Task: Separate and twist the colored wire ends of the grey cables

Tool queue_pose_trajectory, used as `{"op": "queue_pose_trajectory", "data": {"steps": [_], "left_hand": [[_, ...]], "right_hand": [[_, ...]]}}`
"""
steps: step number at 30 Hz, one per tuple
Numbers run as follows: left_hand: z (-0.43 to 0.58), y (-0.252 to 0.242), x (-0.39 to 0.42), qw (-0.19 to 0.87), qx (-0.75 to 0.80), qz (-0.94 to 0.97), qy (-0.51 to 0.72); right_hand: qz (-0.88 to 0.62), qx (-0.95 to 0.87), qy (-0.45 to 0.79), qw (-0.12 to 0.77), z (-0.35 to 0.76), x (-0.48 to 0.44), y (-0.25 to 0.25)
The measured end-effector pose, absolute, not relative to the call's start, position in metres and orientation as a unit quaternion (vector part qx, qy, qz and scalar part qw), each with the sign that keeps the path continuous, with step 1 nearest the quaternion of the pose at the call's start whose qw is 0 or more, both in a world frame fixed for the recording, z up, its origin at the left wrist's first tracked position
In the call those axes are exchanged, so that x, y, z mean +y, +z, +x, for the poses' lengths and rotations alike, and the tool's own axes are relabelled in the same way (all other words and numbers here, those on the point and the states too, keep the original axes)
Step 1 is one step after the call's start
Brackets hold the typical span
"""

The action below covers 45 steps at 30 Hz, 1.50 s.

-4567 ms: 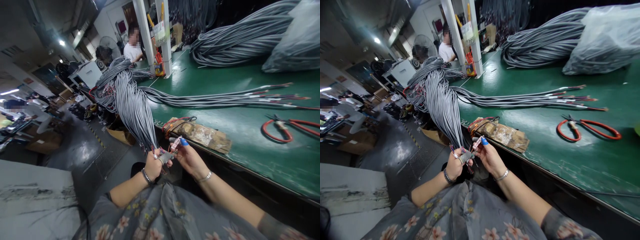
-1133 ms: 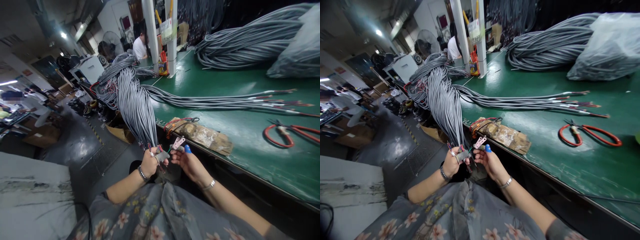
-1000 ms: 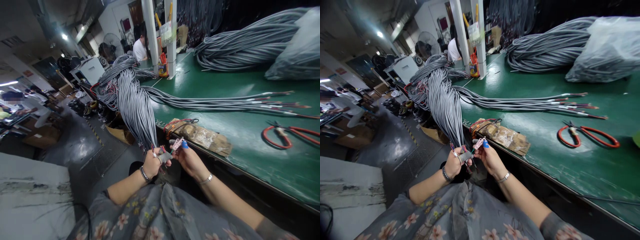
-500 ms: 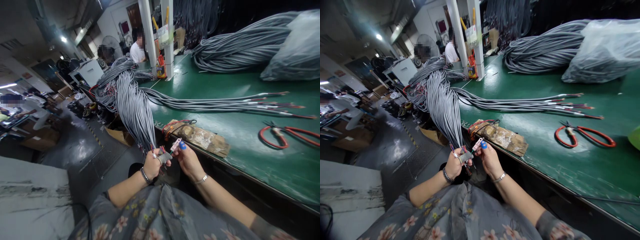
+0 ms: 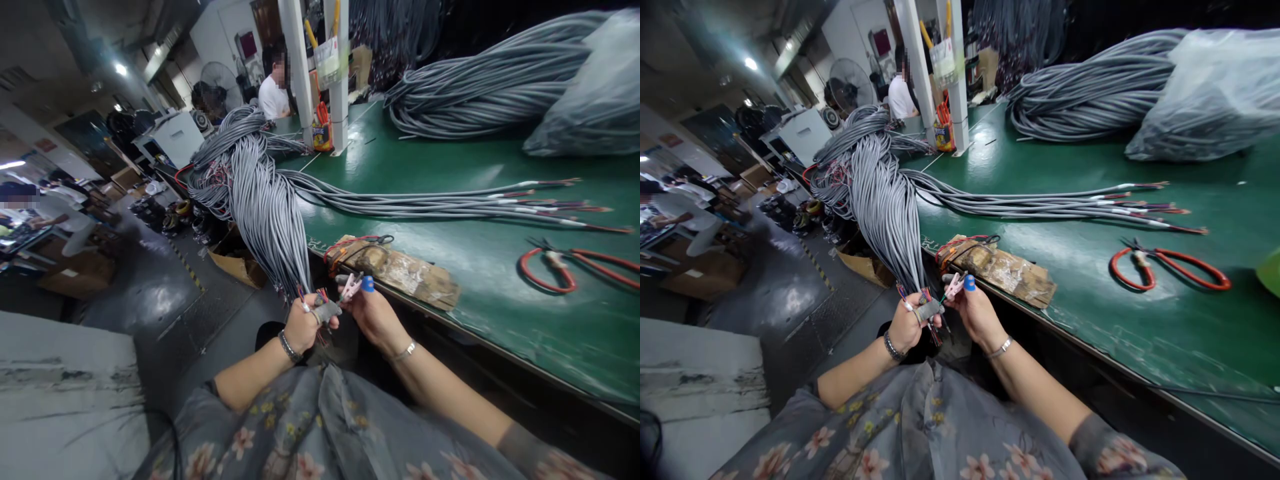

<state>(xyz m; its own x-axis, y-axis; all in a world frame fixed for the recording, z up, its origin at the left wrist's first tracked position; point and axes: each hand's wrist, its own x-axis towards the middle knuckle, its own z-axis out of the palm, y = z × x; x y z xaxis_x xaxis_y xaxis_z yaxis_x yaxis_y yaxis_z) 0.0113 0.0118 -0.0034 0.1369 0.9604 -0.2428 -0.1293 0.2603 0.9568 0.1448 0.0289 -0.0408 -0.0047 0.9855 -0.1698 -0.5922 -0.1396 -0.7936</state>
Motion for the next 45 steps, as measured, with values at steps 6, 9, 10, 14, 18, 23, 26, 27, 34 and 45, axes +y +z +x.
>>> {"op": "queue_pose_trajectory", "data": {"steps": [6,9,10,14,18,23,26,27,34,45], "left_hand": [[0.013,-0.005,0.013,0.623,0.489,0.434,0.429],[0.013,-0.006,0.014,0.621,0.489,0.44,0.425],[0.013,-0.006,0.014,0.62,0.491,0.442,0.423],[0.011,-0.008,0.012,0.611,0.494,0.45,0.425],[0.006,-0.008,0.008,0.599,0.476,0.479,0.43],[0.0,-0.008,0.003,0.582,0.478,0.507,0.42],[-0.002,-0.009,0.002,0.579,0.478,0.522,0.404],[-0.002,-0.009,0.002,0.575,0.481,0.526,0.403],[-0.003,-0.004,0.004,0.559,0.486,0.558,0.374],[-0.005,-0.002,0.006,0.579,0.486,0.557,0.345]], "right_hand": [[-0.329,-0.171,0.703,0.607,0.144,0.035,-0.04],[-0.33,-0.169,0.698,0.613,0.143,0.034,-0.04],[-0.331,-0.176,0.696,0.612,0.143,0.034,-0.04],[-0.327,-0.205,0.701,0.6,0.143,0.033,-0.041],[-0.298,-0.215,0.737,0.568,0.149,0.027,-0.04],[-0.26,-0.29,0.768,0.508,0.154,0.007,-0.041],[-0.28,-0.306,0.754,0.509,0.15,-0.003,-0.042],[-0.294,-0.304,0.747,0.513,0.148,-0.005,-0.041],[-0.334,-0.305,0.726,0.517,0.142,-0.004,-0.034],[-0.344,-0.282,0.723,0.529,0.138,-0.008,-0.033]]}}
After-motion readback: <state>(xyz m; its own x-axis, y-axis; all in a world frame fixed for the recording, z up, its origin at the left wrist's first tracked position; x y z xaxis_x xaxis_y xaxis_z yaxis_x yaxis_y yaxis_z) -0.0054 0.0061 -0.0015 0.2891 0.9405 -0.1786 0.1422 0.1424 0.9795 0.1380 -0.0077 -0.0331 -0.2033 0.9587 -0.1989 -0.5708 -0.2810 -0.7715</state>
